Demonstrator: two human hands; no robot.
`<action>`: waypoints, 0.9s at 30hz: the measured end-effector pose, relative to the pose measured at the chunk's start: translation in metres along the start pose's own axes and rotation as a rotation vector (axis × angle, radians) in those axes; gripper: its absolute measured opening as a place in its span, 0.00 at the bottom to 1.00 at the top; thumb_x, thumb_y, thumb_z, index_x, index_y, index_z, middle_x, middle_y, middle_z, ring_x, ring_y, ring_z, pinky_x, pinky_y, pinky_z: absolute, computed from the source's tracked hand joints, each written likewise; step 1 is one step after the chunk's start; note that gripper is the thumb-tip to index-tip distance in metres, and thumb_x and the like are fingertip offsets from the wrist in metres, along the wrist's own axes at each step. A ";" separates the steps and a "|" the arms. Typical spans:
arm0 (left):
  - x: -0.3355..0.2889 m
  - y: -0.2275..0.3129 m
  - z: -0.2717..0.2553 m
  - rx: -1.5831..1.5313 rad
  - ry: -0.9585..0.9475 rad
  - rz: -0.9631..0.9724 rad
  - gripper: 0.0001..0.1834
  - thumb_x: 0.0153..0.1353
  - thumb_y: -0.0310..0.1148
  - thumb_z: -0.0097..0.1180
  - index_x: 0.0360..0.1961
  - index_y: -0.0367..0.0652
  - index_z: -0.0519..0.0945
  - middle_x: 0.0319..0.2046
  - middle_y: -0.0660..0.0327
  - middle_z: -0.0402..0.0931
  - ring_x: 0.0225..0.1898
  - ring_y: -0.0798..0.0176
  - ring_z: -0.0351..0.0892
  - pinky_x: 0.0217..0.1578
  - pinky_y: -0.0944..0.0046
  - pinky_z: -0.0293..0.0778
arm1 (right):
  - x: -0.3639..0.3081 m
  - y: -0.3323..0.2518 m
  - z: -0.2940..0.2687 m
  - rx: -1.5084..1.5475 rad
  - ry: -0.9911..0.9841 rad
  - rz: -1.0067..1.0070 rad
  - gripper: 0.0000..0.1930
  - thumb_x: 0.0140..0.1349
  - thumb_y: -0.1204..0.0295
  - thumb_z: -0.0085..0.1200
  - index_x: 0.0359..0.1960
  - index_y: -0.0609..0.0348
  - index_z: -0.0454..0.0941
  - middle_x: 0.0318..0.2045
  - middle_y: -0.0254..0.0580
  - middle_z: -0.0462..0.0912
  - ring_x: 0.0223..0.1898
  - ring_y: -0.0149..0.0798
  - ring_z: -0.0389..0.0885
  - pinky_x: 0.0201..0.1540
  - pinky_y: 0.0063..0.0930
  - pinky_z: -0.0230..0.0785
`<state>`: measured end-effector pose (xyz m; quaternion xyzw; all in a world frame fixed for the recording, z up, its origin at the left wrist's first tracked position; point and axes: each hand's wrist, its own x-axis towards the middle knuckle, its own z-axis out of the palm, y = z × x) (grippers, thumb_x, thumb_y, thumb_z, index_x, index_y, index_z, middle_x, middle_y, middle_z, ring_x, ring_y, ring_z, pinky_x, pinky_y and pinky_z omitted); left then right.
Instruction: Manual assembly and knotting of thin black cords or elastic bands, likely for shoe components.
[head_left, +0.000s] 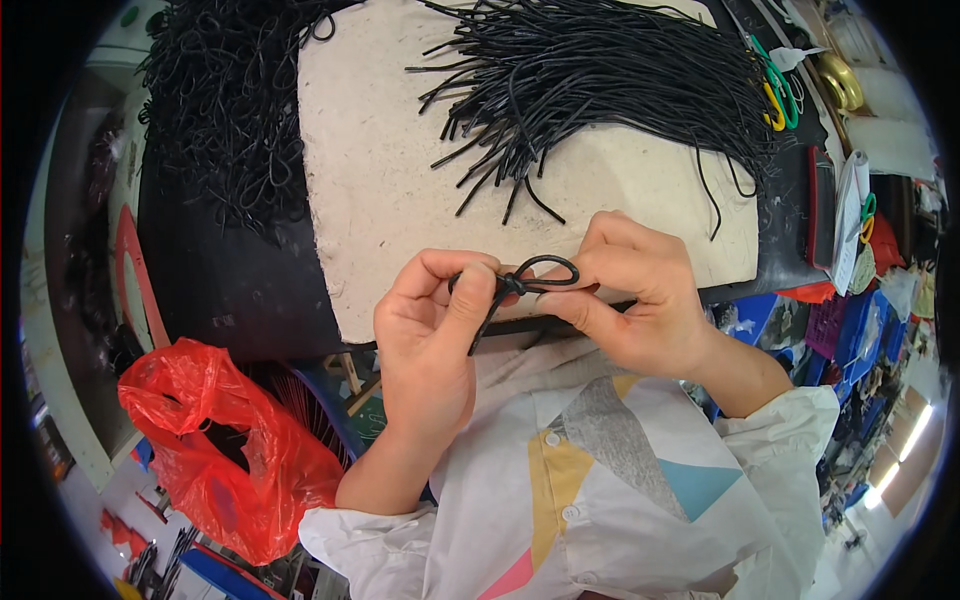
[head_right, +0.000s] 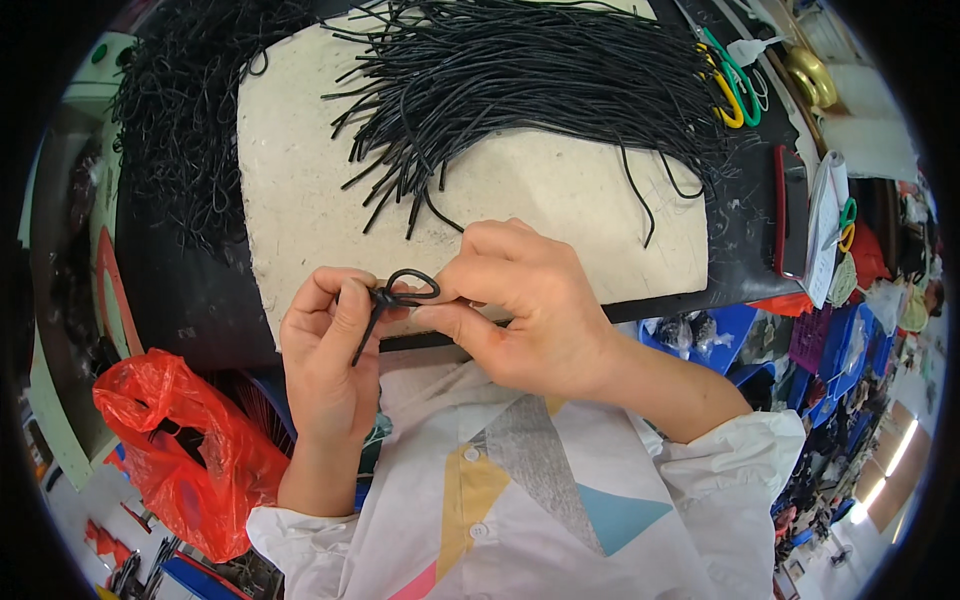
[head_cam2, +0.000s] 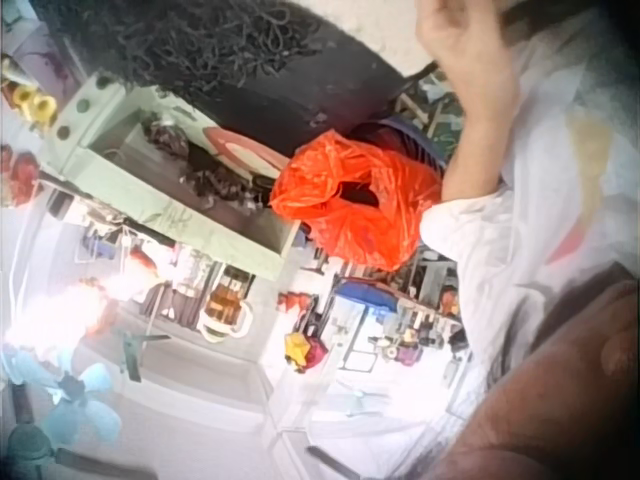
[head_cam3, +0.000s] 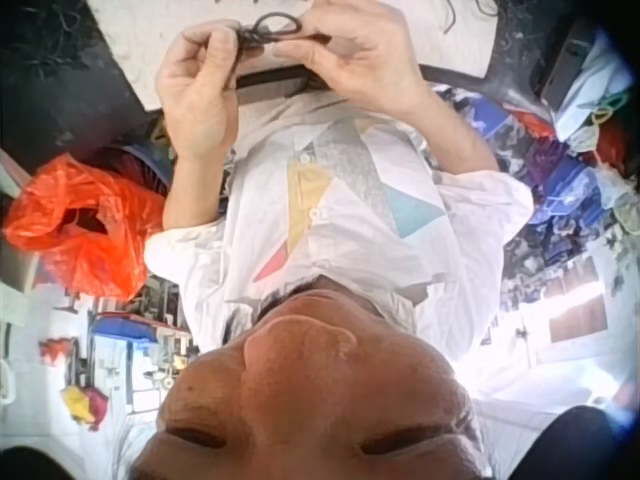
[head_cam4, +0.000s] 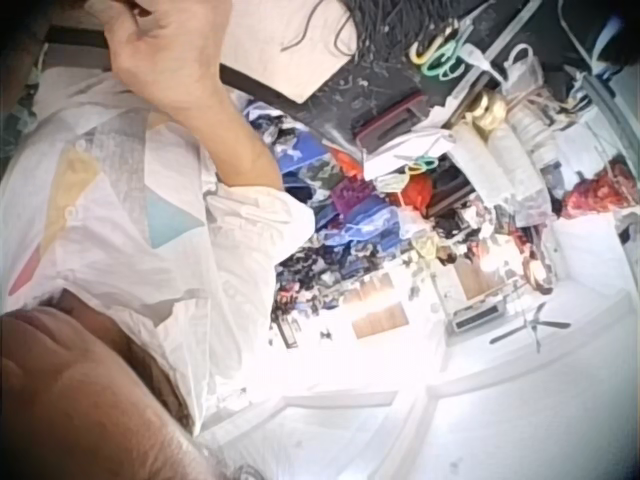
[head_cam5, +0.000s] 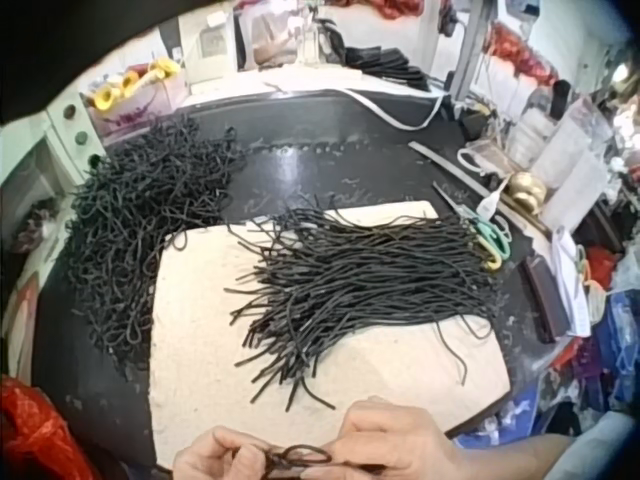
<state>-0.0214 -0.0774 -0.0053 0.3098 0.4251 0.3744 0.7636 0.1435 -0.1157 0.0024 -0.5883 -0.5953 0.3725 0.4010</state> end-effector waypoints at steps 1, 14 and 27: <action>0.001 -0.001 -0.001 -0.014 -0.007 0.008 0.06 0.61 0.28 0.46 0.32 0.35 0.70 0.27 0.59 0.74 0.30 0.67 0.76 0.35 0.69 0.72 | 0.001 0.000 0.000 -0.028 0.000 -0.025 0.06 0.41 0.79 0.60 0.18 0.59 0.73 0.17 0.36 0.67 0.20 0.36 0.66 0.24 0.26 0.57; 0.002 -0.001 -0.002 -0.151 0.049 -0.023 0.06 0.58 0.27 0.50 0.32 0.35 0.70 0.29 0.56 0.75 0.33 0.64 0.77 0.35 0.66 0.75 | 0.003 0.013 -0.001 0.128 0.016 -0.043 0.06 0.43 0.75 0.60 0.24 0.60 0.79 0.19 0.35 0.74 0.23 0.33 0.71 0.29 0.23 0.60; 0.002 0.023 -0.003 0.217 -0.264 -0.239 0.07 0.50 0.19 0.55 0.33 0.27 0.76 0.28 0.52 0.77 0.28 0.64 0.78 0.27 0.70 0.75 | 0.009 -0.012 -0.011 -0.116 -0.061 -0.163 0.01 0.47 0.77 0.56 0.23 0.60 0.78 0.20 0.35 0.74 0.24 0.29 0.72 0.31 0.21 0.61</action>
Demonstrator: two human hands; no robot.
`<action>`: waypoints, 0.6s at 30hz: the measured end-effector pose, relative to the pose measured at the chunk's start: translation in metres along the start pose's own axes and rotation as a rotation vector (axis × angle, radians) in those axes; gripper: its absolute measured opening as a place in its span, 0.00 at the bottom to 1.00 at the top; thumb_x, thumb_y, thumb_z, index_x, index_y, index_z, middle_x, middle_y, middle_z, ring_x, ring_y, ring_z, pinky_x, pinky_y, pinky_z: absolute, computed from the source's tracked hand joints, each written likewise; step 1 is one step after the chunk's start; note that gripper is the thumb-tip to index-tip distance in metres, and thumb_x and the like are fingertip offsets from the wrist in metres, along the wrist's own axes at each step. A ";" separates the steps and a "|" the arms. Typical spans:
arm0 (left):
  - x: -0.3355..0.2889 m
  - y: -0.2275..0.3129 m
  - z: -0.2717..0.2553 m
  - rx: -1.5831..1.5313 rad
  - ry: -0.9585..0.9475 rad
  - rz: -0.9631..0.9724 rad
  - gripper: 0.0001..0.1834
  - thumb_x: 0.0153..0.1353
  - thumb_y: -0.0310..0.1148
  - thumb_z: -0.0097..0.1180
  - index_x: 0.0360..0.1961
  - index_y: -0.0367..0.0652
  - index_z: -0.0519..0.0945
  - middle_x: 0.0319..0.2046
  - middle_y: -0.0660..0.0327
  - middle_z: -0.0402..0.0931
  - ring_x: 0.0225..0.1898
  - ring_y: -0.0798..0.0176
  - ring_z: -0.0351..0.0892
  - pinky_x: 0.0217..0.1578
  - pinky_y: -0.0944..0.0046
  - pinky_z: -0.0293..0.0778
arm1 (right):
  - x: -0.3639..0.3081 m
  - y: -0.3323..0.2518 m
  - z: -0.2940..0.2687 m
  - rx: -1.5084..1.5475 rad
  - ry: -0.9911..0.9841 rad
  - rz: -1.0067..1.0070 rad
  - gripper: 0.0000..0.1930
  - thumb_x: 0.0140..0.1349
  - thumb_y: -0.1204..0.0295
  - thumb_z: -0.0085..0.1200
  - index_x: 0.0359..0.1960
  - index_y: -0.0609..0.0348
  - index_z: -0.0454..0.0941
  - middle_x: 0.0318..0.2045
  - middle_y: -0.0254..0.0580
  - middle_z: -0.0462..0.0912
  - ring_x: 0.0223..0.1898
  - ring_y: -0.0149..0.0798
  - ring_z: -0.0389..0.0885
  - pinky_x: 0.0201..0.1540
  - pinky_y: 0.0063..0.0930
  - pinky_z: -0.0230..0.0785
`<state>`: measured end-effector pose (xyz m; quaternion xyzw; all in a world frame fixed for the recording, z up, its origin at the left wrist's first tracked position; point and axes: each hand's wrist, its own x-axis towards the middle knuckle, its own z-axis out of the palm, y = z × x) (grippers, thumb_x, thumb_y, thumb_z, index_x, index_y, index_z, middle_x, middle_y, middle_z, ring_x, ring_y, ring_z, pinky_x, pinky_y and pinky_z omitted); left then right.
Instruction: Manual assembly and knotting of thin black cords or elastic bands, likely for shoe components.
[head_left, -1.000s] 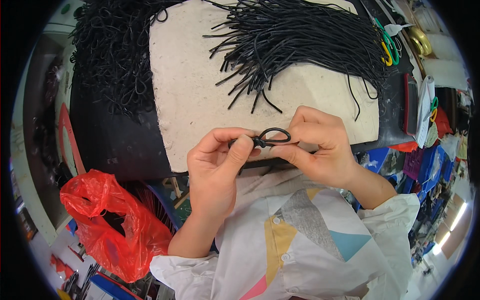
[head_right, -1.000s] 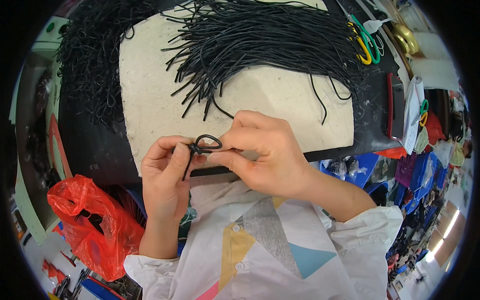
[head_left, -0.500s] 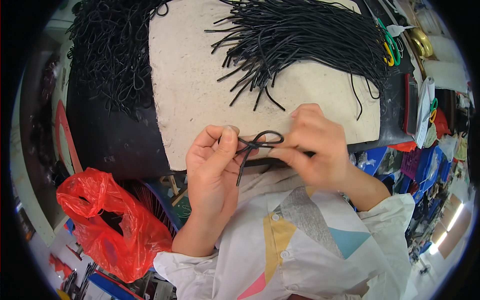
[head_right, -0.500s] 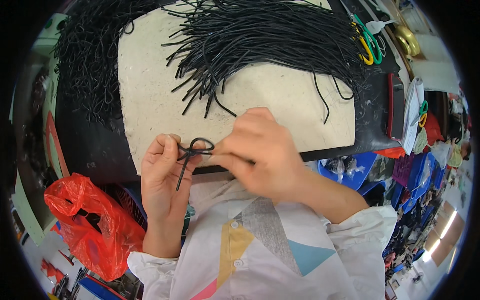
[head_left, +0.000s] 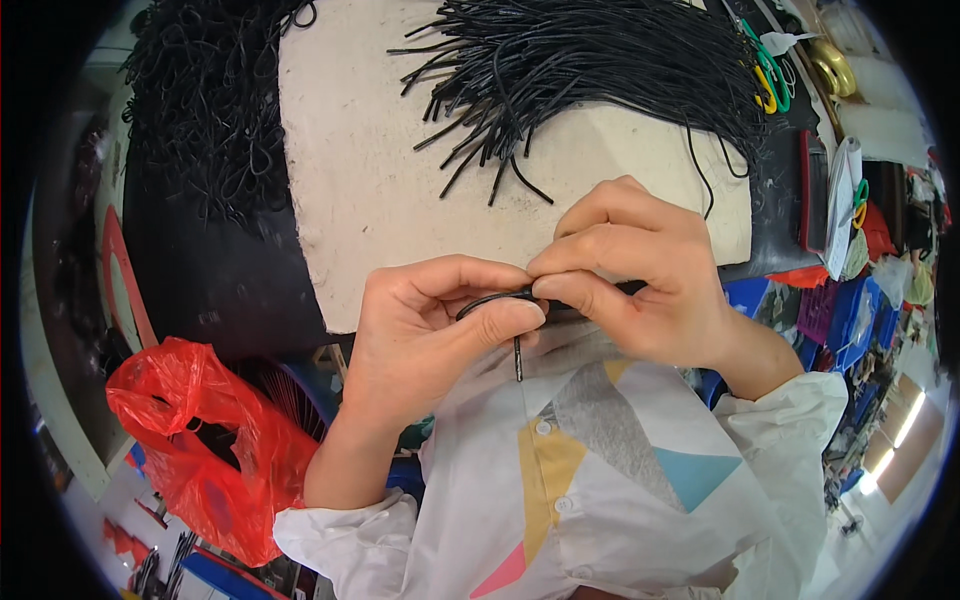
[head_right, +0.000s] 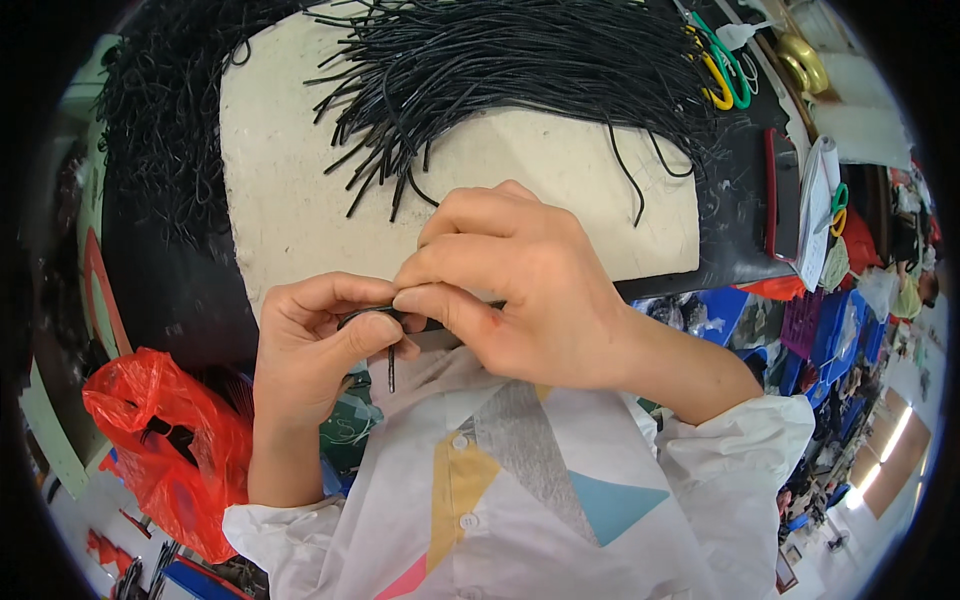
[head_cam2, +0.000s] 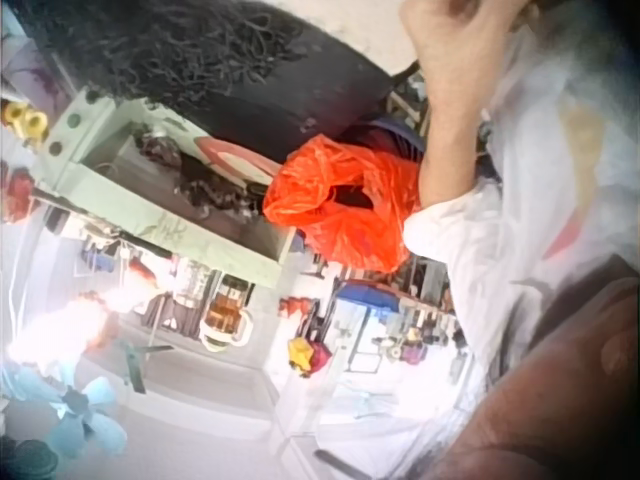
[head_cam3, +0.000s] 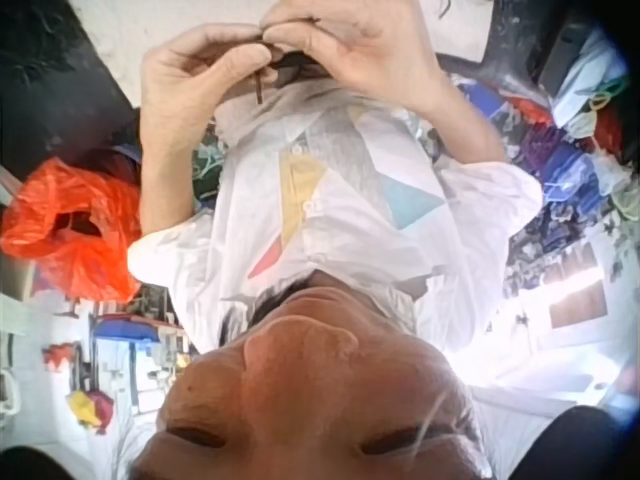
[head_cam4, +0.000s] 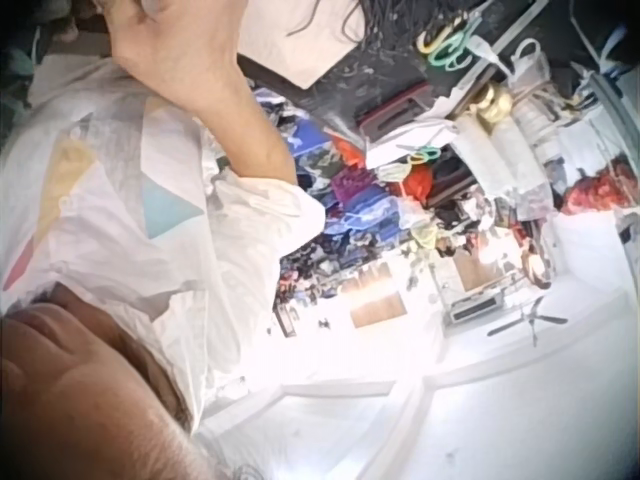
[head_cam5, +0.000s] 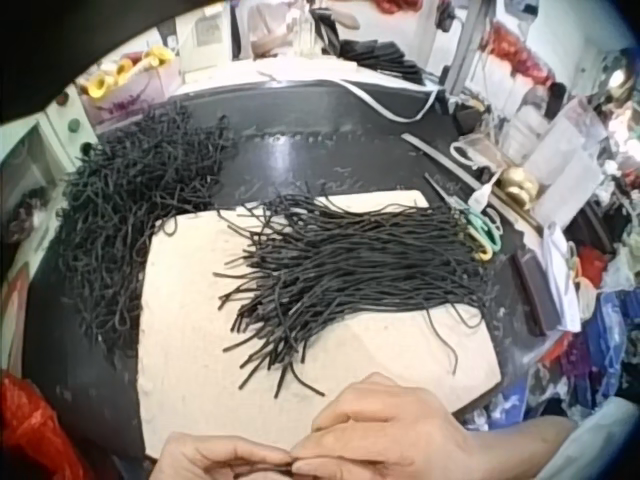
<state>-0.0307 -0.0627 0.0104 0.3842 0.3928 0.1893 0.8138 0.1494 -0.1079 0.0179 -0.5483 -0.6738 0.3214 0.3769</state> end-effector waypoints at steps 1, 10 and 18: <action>0.000 0.004 -0.001 0.011 -0.035 -0.036 0.08 0.50 0.20 0.56 0.32 0.27 0.76 0.27 0.53 0.77 0.28 0.66 0.77 0.28 0.72 0.74 | -0.001 -0.003 -0.001 -0.019 -0.016 -0.003 0.01 0.48 0.77 0.56 0.23 0.60 0.77 0.21 0.35 0.74 0.24 0.29 0.72 0.32 0.22 0.61; 0.003 -0.009 -0.006 -0.037 -0.151 0.042 0.08 0.50 0.18 0.55 0.34 0.27 0.74 0.27 0.52 0.77 0.27 0.64 0.78 0.30 0.70 0.75 | -0.006 0.008 0.003 0.974 -0.204 0.646 0.08 0.57 0.72 0.51 0.26 0.64 0.72 0.25 0.32 0.73 0.28 0.23 0.69 0.30 0.16 0.61; 0.000 -0.006 -0.005 -0.114 0.019 0.078 0.14 0.48 0.17 0.56 0.38 0.27 0.72 0.31 0.52 0.76 0.30 0.64 0.78 0.33 0.70 0.76 | -0.006 0.005 0.010 0.734 -0.084 0.462 0.07 0.56 0.72 0.53 0.29 0.65 0.75 0.24 0.33 0.75 0.26 0.23 0.71 0.29 0.16 0.65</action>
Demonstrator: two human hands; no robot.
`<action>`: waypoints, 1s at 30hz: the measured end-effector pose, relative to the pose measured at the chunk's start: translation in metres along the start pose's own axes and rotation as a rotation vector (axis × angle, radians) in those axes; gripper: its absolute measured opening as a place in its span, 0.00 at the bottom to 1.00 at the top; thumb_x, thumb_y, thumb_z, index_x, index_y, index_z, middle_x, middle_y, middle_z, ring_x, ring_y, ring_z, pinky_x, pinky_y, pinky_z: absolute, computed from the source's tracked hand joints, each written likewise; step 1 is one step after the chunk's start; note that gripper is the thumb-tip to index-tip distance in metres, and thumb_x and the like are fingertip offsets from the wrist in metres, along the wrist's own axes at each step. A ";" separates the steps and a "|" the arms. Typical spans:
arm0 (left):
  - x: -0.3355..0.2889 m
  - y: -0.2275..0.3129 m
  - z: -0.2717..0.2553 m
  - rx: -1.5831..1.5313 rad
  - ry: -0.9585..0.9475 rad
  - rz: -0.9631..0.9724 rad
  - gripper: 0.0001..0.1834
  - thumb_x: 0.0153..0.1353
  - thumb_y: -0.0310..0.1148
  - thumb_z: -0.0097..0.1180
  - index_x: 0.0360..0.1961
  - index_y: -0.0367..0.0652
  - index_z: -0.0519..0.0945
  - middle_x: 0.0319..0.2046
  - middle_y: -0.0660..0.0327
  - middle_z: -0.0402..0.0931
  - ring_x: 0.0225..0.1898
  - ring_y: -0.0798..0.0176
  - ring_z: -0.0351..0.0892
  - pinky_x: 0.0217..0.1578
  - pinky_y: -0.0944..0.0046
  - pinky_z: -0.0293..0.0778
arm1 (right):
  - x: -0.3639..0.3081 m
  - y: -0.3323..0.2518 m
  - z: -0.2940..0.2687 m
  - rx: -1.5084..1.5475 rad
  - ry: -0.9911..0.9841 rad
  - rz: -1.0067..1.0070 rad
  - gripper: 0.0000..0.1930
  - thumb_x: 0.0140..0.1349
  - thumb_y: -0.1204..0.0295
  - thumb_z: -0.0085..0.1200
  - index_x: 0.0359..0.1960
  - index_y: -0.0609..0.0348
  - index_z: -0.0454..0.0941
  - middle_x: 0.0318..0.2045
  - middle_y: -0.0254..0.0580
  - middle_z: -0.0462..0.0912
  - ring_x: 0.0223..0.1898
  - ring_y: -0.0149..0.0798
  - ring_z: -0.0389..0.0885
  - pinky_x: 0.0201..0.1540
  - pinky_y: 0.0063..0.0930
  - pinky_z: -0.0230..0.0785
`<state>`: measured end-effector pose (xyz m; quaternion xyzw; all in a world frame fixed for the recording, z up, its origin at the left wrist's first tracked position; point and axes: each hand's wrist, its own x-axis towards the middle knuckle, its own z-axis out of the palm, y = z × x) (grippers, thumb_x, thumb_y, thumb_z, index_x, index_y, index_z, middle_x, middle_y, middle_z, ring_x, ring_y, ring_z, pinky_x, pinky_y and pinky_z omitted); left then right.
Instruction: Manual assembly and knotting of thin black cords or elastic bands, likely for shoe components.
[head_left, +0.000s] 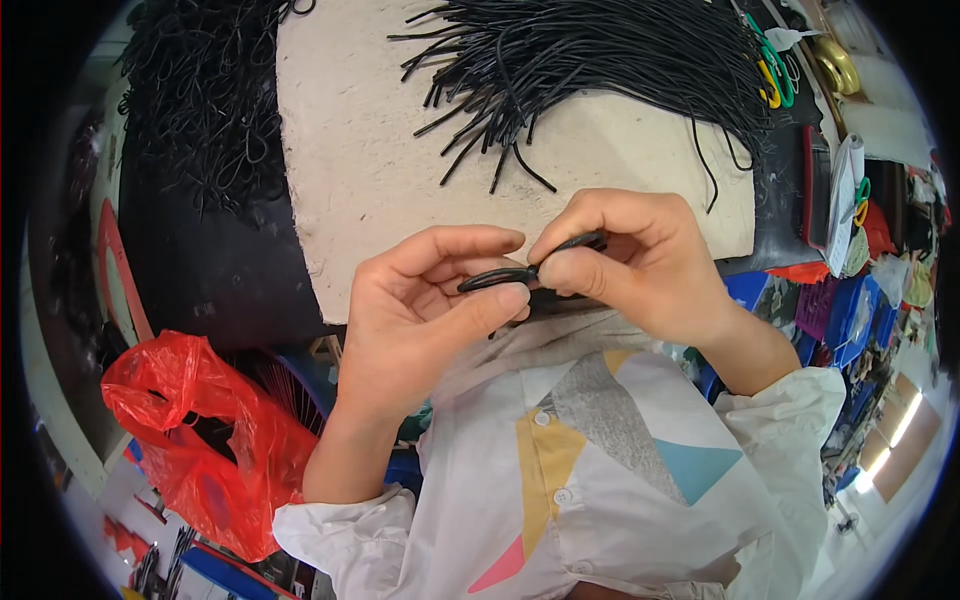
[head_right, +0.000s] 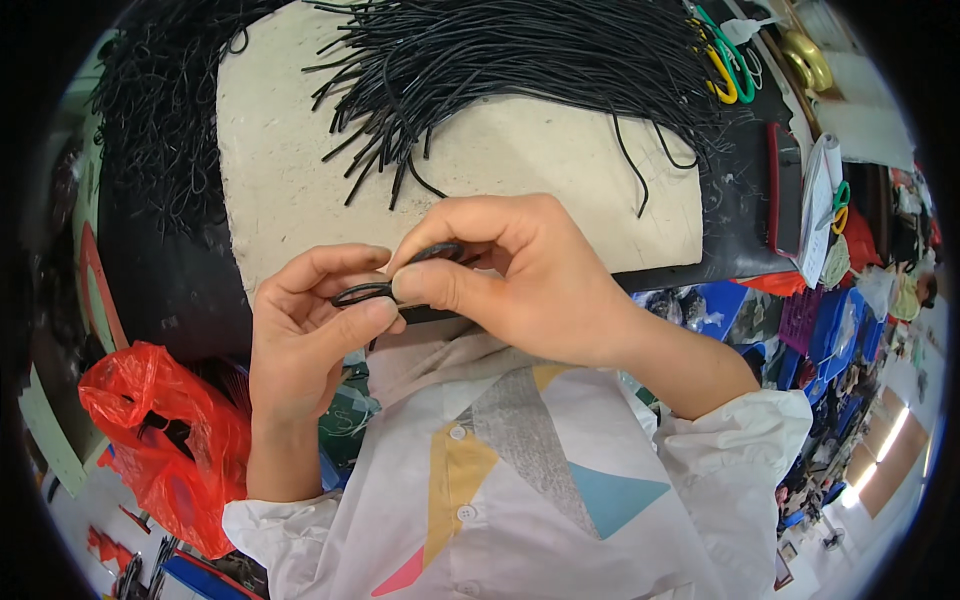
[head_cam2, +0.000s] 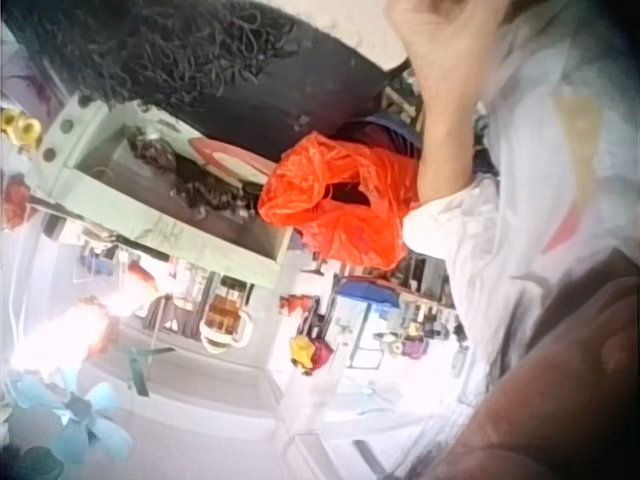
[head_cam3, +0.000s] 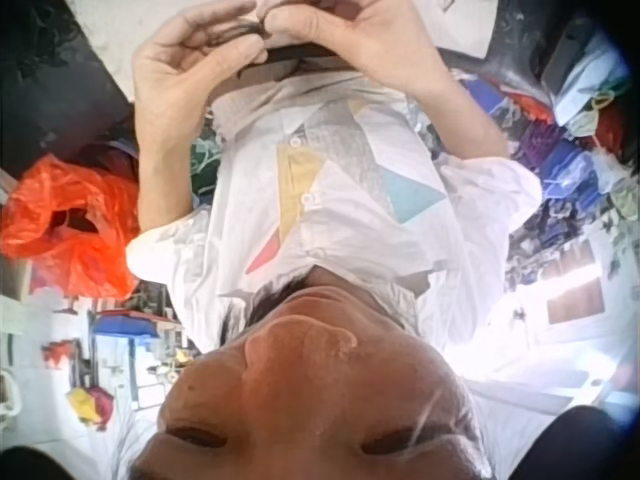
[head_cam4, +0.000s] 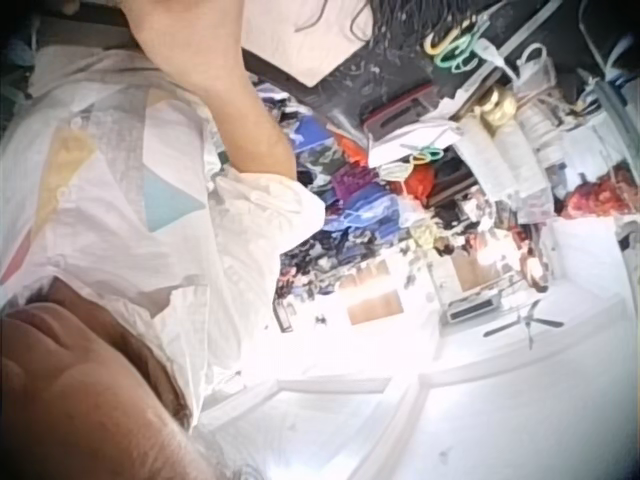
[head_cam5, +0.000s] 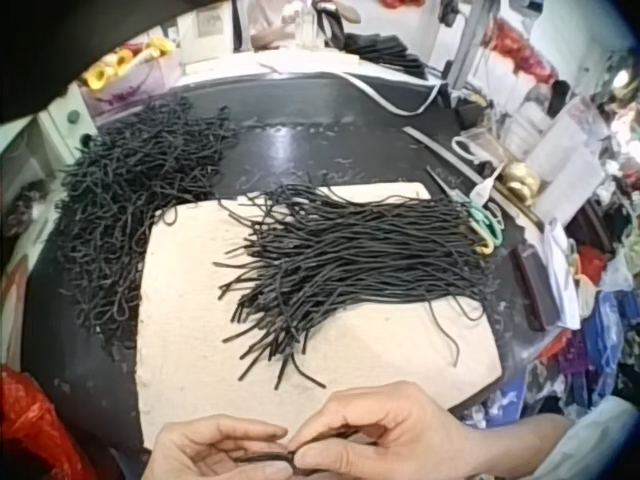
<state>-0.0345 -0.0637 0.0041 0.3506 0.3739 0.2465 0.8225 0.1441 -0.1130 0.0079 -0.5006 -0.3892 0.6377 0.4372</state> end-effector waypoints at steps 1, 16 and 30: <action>-0.001 -0.001 0.000 0.089 0.003 0.058 0.14 0.48 0.16 0.56 0.39 0.27 0.73 0.32 0.52 0.76 0.32 0.65 0.78 0.34 0.71 0.75 | 0.001 -0.001 -0.003 0.060 -0.017 0.083 0.07 0.56 0.72 0.53 0.30 0.65 0.75 0.23 0.33 0.75 0.25 0.22 0.71 0.28 0.15 0.64; -0.003 -0.002 -0.005 0.017 0.102 -0.013 0.16 0.50 0.19 0.54 0.42 0.27 0.72 0.30 0.48 0.77 0.28 0.62 0.79 0.28 0.72 0.75 | 0.004 0.003 -0.011 0.032 0.161 0.123 0.12 0.57 0.67 0.53 0.31 0.66 0.78 0.22 0.34 0.76 0.25 0.24 0.74 0.30 0.15 0.69; 0.001 0.001 -0.004 -0.053 0.172 -0.074 0.11 0.57 0.24 0.49 0.39 0.26 0.73 0.32 0.48 0.77 0.29 0.59 0.79 0.33 0.67 0.77 | 0.000 0.001 -0.013 0.008 0.090 0.190 0.07 0.55 0.73 0.54 0.30 0.66 0.77 0.22 0.34 0.77 0.23 0.23 0.73 0.26 0.14 0.66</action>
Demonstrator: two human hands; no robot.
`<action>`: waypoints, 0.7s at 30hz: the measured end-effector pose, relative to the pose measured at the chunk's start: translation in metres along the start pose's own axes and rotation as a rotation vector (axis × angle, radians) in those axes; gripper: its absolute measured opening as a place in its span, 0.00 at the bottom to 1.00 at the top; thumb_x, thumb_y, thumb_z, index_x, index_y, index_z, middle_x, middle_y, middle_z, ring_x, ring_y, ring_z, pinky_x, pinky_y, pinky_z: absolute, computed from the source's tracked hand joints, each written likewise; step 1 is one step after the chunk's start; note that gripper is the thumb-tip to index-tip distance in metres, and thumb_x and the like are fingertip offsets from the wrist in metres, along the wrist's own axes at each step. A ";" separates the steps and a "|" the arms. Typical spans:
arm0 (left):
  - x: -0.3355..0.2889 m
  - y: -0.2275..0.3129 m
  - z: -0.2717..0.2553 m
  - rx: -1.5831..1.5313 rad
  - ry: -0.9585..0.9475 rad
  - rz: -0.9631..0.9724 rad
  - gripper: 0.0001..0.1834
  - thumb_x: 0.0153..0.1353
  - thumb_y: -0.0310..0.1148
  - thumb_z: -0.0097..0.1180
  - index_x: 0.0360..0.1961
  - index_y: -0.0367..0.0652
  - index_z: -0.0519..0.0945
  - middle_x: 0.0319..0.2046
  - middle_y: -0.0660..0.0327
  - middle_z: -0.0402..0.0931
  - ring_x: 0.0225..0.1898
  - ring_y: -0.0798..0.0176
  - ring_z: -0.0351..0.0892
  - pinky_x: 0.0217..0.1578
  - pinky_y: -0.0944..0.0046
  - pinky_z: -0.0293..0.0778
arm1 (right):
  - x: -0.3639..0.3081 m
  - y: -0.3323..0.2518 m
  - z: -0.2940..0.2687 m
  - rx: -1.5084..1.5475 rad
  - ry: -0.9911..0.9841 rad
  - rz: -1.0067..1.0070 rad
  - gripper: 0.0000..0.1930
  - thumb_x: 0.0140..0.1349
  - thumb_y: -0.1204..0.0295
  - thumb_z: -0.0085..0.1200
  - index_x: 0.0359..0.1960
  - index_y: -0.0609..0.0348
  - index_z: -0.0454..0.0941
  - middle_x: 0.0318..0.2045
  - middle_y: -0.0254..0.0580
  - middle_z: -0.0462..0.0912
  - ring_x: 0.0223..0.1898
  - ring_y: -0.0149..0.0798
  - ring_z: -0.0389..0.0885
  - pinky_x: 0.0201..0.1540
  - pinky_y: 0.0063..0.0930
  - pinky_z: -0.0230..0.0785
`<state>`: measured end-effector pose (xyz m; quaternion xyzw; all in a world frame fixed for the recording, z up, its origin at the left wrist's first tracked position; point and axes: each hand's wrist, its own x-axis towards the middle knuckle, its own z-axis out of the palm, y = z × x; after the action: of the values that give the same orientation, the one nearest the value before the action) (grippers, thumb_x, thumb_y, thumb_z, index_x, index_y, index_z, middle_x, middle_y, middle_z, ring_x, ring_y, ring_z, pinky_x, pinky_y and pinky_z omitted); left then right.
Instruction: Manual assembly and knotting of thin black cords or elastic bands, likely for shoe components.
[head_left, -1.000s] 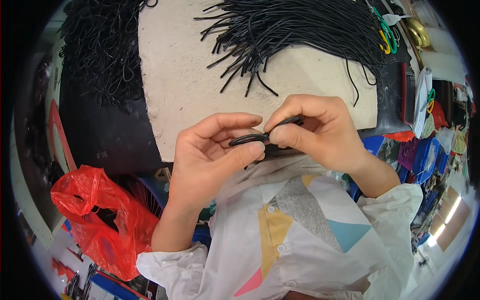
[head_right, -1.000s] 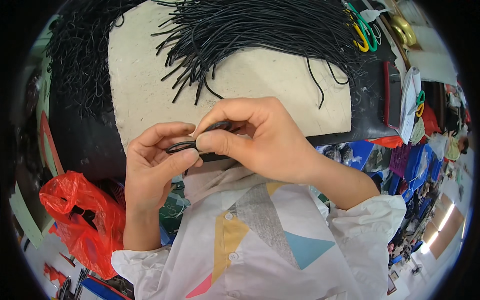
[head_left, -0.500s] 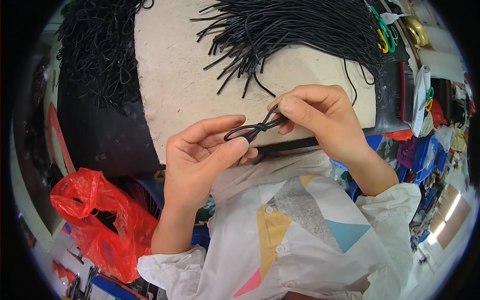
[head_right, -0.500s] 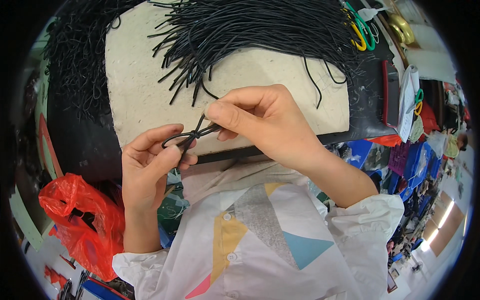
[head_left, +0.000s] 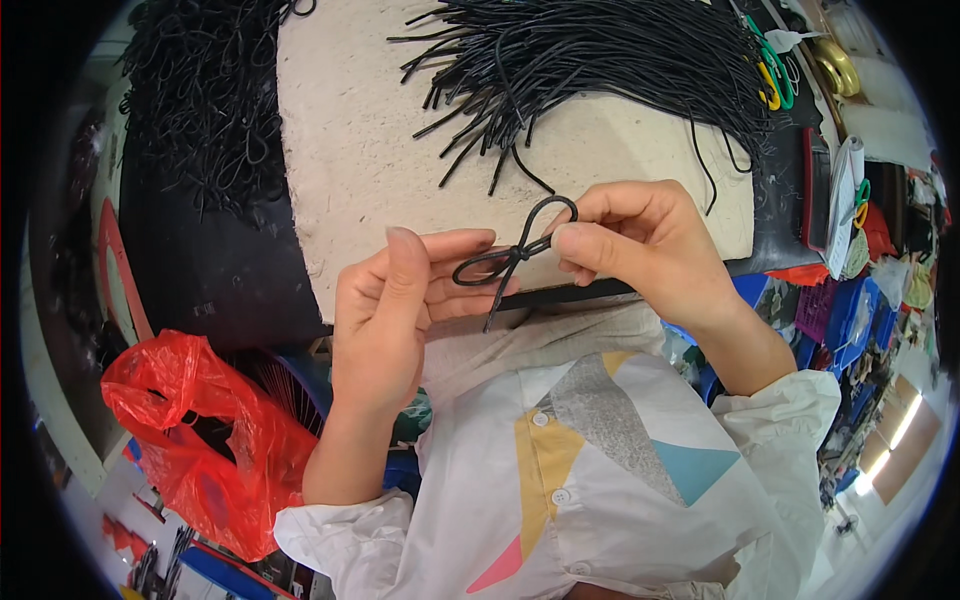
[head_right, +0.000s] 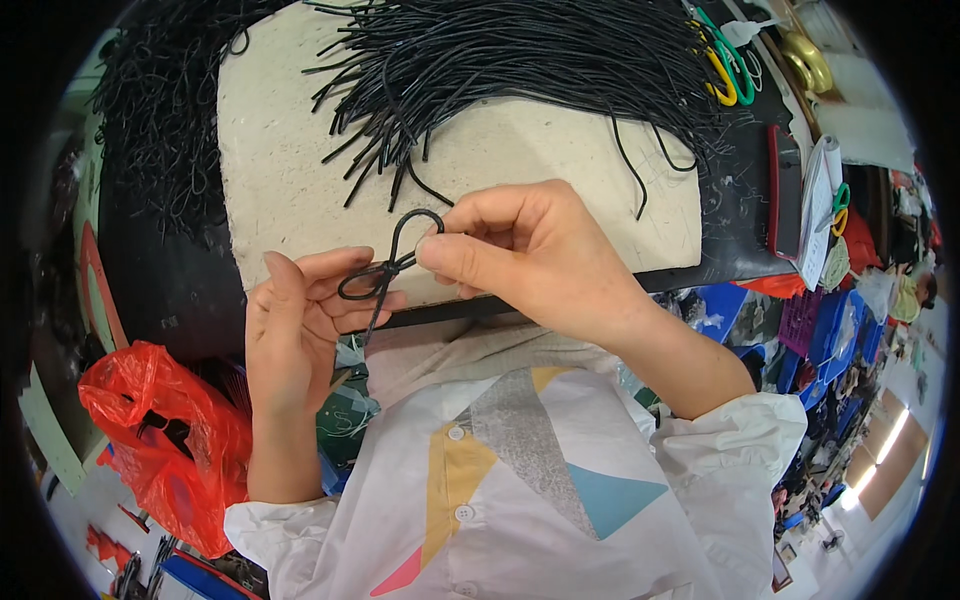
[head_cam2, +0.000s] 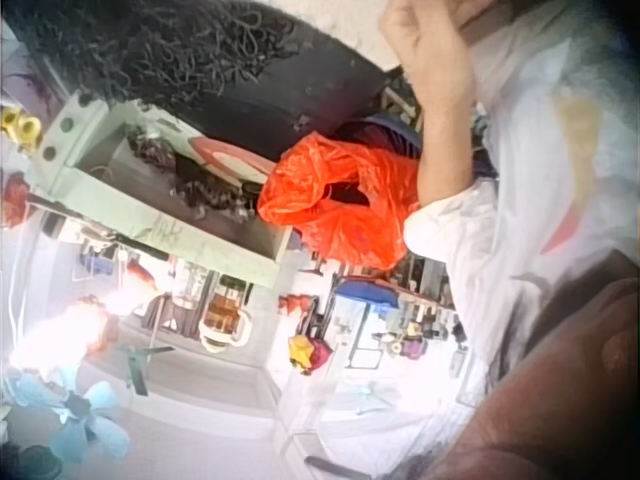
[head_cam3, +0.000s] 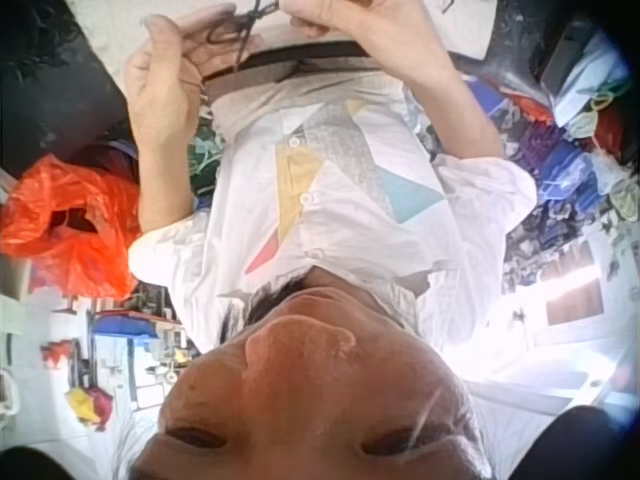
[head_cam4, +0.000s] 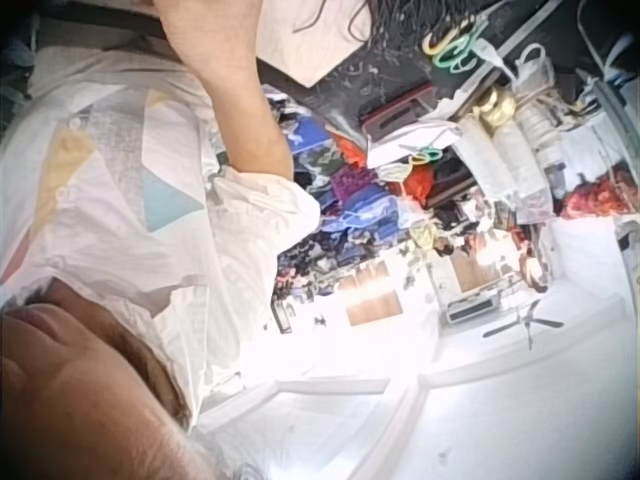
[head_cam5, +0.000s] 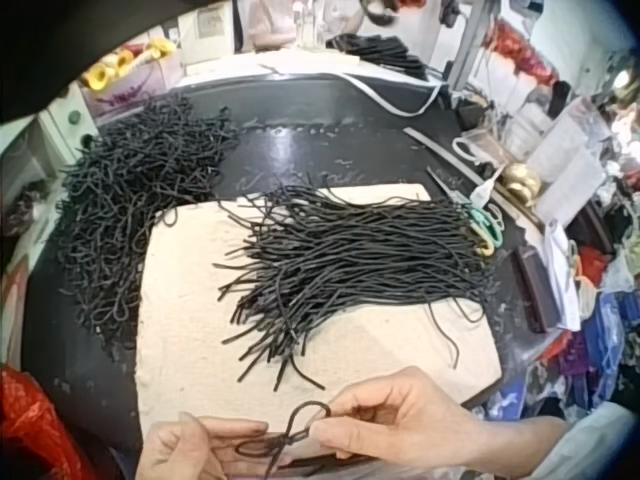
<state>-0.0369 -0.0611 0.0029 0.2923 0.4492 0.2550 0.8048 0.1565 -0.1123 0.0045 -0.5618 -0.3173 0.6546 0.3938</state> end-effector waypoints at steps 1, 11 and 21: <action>0.001 0.000 0.000 0.056 -0.028 0.021 0.11 0.57 0.24 0.49 0.39 0.27 0.73 0.32 0.49 0.77 0.29 0.60 0.79 0.33 0.67 0.77 | -0.001 0.001 0.000 -0.027 -0.008 -0.004 0.07 0.55 0.73 0.54 0.29 0.65 0.77 0.21 0.33 0.76 0.24 0.21 0.72 0.26 0.14 0.64; 0.001 0.000 0.009 0.251 -0.227 -0.079 0.09 0.57 0.28 0.53 0.27 0.31 0.75 0.21 0.59 0.76 0.22 0.70 0.76 0.21 0.74 0.70 | -0.008 -0.002 0.009 -0.100 0.013 -0.102 0.05 0.52 0.75 0.55 0.26 0.64 0.77 0.21 0.35 0.77 0.24 0.24 0.71 0.27 0.17 0.63; -0.003 -0.006 0.006 0.221 -0.240 -0.060 0.07 0.56 0.27 0.52 0.28 0.31 0.74 0.20 0.58 0.75 0.19 0.70 0.74 0.22 0.74 0.71 | -0.010 0.019 0.012 -0.143 0.163 -0.360 0.05 0.53 0.75 0.55 0.23 0.64 0.75 0.19 0.34 0.76 0.21 0.24 0.69 0.24 0.17 0.59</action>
<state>-0.0321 -0.0688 0.0030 0.3938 0.3836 0.1429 0.8230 0.1421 -0.1298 -0.0052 -0.5737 -0.4252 0.5021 0.4878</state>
